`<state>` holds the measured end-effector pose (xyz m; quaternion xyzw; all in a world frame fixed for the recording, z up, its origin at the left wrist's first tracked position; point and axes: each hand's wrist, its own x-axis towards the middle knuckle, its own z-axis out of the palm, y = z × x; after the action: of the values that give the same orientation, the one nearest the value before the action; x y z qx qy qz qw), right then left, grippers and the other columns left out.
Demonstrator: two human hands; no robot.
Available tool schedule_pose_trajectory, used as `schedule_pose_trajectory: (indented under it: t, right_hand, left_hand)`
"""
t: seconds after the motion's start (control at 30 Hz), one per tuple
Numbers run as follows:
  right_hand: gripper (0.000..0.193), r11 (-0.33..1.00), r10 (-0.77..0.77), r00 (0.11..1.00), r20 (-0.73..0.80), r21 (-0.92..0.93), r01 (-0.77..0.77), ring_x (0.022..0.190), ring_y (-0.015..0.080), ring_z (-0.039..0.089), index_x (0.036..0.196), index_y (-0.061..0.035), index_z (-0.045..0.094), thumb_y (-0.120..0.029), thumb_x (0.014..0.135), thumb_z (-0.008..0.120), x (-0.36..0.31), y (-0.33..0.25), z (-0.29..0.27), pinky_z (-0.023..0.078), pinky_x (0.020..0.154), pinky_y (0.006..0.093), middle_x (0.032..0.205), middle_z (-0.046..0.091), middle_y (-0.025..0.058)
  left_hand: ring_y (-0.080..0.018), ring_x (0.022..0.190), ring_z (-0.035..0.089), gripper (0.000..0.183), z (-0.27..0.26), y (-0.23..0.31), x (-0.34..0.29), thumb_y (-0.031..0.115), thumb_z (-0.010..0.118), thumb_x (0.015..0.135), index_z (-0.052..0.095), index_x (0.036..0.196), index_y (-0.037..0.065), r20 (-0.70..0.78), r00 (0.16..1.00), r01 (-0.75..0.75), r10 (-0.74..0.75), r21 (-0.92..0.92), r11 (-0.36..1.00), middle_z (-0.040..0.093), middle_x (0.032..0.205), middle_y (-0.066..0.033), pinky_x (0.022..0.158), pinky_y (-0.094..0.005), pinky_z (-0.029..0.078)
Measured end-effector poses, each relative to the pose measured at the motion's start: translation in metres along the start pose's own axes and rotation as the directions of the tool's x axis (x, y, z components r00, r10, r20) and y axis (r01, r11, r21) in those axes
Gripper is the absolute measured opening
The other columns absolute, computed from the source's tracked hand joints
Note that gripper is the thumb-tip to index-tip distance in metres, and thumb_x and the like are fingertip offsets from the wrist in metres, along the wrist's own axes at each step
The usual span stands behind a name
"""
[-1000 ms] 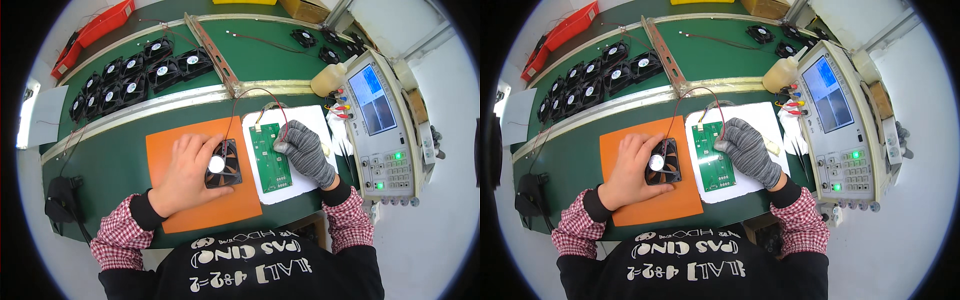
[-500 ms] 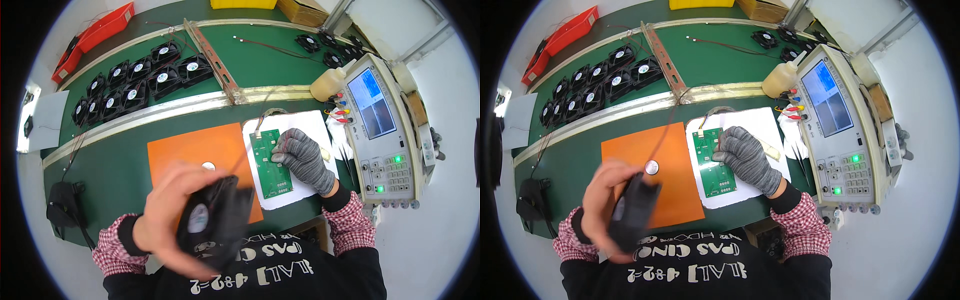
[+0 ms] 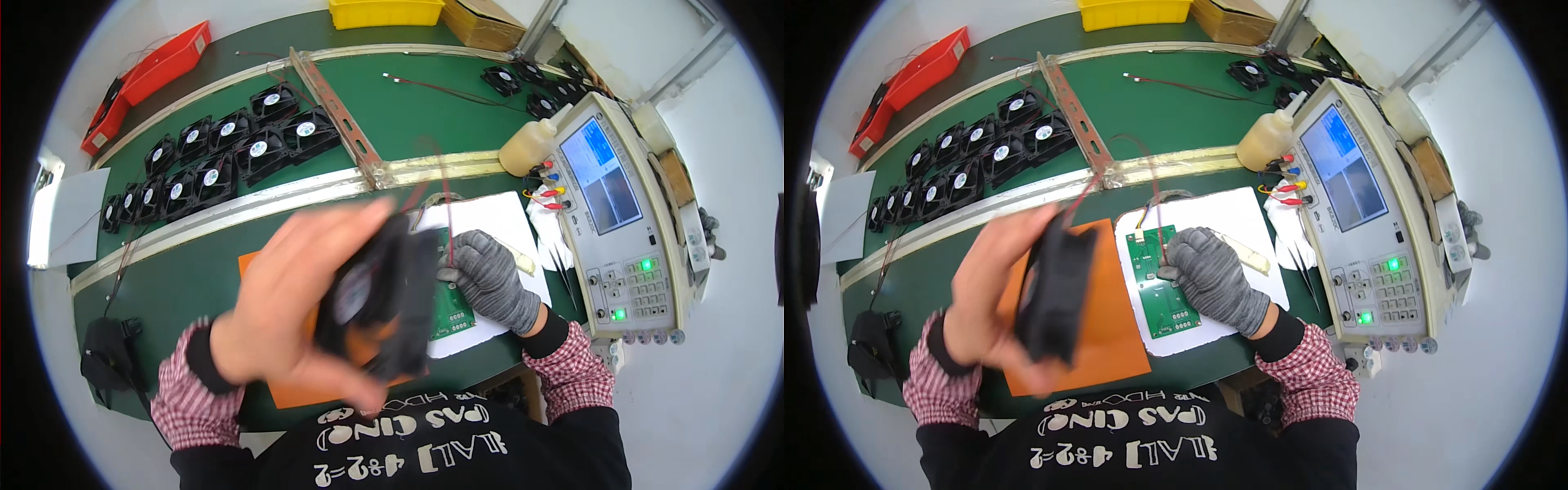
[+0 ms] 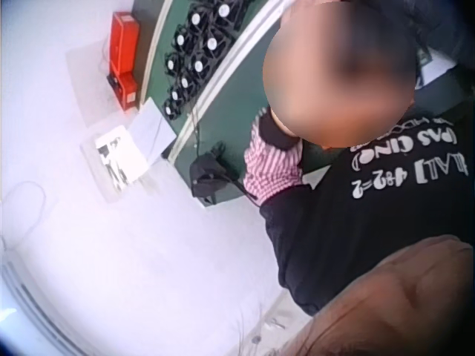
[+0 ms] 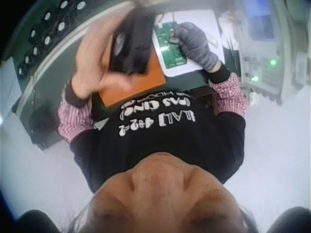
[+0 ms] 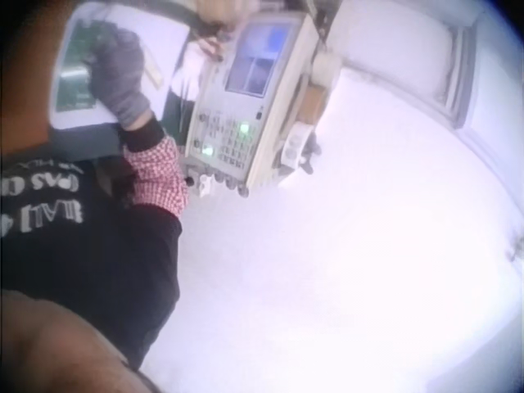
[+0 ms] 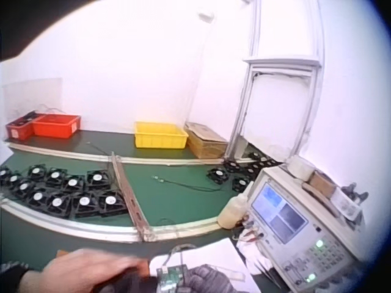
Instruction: The person repeatedly picks up small black cooling fans from a green workbench and connects their wires to a green circuit board using red and black test leads. After briefly testing each fan, the person places it back on the table and repeats the process for multiple units.
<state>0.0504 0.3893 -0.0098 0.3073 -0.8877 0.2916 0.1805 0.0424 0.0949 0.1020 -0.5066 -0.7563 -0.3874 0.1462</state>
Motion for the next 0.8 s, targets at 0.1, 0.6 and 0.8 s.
schedule_pose_trajectory:
  t: [0.1, 0.6, 0.8]
  right_hand:
    - [0.013, 0.967, 0.138, 0.984, -0.109, 0.228, -0.111, 0.083, 0.0254, 0.062, 0.091, -0.0051, 0.064, -0.010, 0.083, 0.072, -0.010, 0.003, -0.005, 0.051, 0.074, 0.0369, 0.090, 0.063, 0.0092]
    - [0.029, 0.875, 0.447, 0.894, -0.020, -0.199, -0.442, 0.090, 0.0280, 0.059, 0.109, -0.0023, 0.065, -0.005, 0.081, 0.072, -0.038, 0.003, -0.047, 0.048, 0.085, 0.0372, 0.095, 0.059, 0.0131]
    - [0.020, 0.978, 0.200, 0.968, -0.152, -0.030, -0.207, 0.084, 0.0278, 0.059, 0.100, -0.0007, 0.065, 0.004, 0.080, 0.068, -0.034, -0.019, -0.037, 0.051, 0.076, 0.0354, 0.094, 0.057, 0.0139]
  left_hand:
    - [-0.0375, 0.126, 0.052, 0.081, 0.031, -0.080, 0.045, 0.032, 0.081, 0.072, 0.048, 0.139, 0.000, -0.245, 0.957, -0.073, 0.159, 0.326, 0.942, 0.055, 0.137, -0.0164, 0.105, -0.0445, 0.042]
    - [-0.0361, 0.108, 0.054, 0.092, 0.037, -0.016, -0.023, 0.022, 0.094, 0.051, 0.051, 0.129, 0.000, 0.035, 0.964, 0.259, -0.265, 0.125, 0.958, 0.053, 0.117, -0.0180, 0.095, -0.0417, 0.045]
    - [-0.0365, 0.113, 0.047, 0.107, 0.065, 0.010, -0.090, 0.044, 0.092, 0.052, 0.045, 0.138, 0.000, 0.047, 0.917, 0.388, -0.397, 0.130, 0.912, 0.051, 0.121, -0.0179, 0.098, -0.0457, 0.040]
